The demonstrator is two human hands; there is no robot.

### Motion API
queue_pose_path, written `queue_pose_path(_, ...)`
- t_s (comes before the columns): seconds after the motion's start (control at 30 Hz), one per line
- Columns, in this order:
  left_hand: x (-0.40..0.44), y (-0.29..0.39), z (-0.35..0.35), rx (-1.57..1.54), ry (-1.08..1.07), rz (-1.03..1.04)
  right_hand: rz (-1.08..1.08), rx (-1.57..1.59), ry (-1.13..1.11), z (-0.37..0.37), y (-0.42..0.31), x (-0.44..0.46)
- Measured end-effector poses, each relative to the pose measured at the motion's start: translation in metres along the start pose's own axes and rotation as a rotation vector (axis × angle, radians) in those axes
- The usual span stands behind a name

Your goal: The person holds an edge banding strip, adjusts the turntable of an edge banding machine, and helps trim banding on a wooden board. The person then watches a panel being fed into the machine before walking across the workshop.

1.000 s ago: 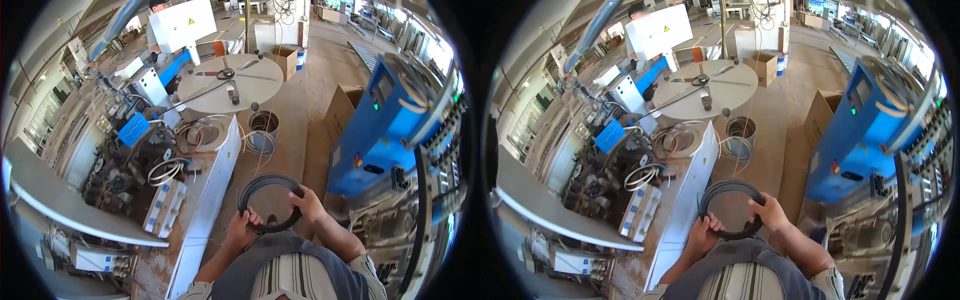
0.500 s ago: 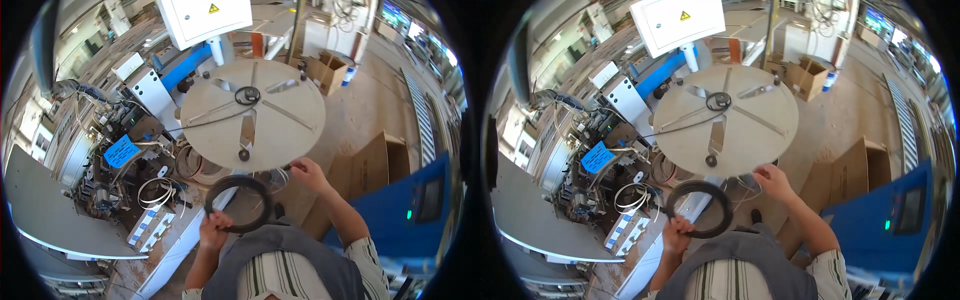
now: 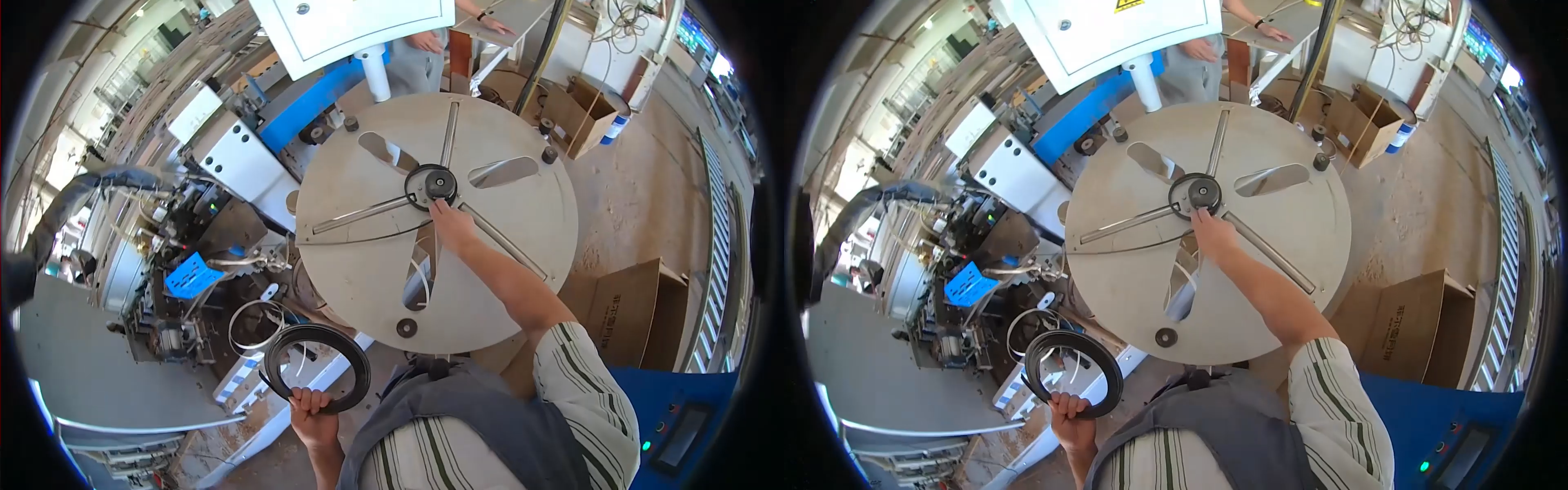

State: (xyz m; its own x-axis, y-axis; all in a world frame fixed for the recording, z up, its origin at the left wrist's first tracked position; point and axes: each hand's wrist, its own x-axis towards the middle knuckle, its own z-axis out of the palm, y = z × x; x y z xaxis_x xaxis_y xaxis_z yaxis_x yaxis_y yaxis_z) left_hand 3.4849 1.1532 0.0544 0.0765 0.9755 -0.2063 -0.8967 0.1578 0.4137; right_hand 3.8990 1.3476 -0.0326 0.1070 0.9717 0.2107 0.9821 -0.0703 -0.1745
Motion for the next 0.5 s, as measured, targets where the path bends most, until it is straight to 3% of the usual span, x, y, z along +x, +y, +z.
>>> queue_pose_path(0.07,0.024,0.005,-0.004,0.007,-0.004,-0.035,0.043,-0.091,-0.058,0.005,0.004,0.008)
queue_pose_path(0.23,0.081,0.015,-0.004,0.017,-0.041,-0.137,-0.047,-0.094,0.057,0.002,0.011,0.011)
queue_pose_path(0.37,0.109,0.013,0.004,0.121,-0.069,-0.184,-0.171,-0.068,0.314,-0.019,0.01,0.017)
queue_pose_path(0.5,0.117,0.003,0.012,0.156,-0.059,-0.191,-0.237,-0.12,0.374,-0.031,0.009,0.027)
